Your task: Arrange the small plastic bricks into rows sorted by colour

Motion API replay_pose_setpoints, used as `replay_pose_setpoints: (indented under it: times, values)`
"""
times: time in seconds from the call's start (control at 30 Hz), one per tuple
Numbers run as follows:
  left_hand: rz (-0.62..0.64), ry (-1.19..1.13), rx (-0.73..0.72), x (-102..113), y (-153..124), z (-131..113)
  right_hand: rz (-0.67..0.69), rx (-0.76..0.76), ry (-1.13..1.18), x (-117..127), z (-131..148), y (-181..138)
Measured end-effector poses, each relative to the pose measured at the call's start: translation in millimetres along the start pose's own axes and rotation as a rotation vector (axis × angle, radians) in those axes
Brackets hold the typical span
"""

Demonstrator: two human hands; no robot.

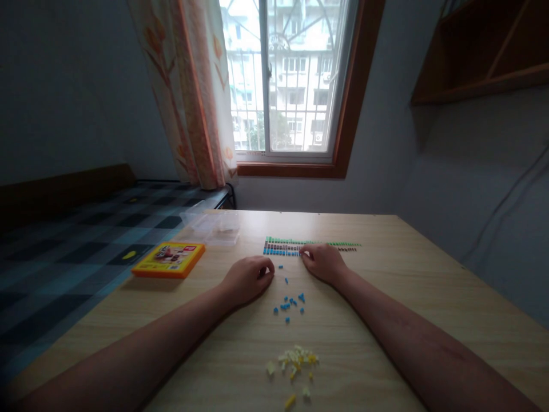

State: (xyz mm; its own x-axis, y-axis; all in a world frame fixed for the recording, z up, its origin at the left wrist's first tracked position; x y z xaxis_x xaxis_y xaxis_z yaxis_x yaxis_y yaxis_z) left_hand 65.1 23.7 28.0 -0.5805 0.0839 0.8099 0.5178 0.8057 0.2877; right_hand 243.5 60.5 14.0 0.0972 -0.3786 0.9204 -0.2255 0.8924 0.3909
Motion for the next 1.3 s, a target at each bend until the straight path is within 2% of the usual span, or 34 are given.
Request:
replay_pose_setpoints:
  times: [0.27,0.57,0.7,1.07,1.3]
  values:
    - [-0.011,0.020,-0.009,0,0,0,-0.005,-0.003,0.015,1,0,0]
    - [-0.008,0.021,-0.021,-2,1,1,-0.133,-0.081,0.043,13,-7,-1]
    - [0.004,0.024,-0.009,-1,0,0,-0.117,-0.117,0.034,11,-12,-1]
    - [0.020,0.018,0.009,0,0,-1,-0.020,-0.055,0.001,3,-6,2]
    - [0.010,0.018,0.002,1,0,-1,-0.043,-0.085,-0.015,6,-5,0]
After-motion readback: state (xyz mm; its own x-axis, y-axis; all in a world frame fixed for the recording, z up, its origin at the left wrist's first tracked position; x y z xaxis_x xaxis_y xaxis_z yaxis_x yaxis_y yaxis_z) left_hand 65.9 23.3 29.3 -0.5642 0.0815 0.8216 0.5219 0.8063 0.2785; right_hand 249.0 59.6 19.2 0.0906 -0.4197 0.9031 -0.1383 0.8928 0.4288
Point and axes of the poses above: each hand's wrist, its own y-axis towards the middle knuckle, its own x-axis out of the back of the hand, z = x × y, the point moved 9 cm from there along y, towards the middle knuckle, and after that the axes turned 15 degrees about -y, right-handed, at the moved point
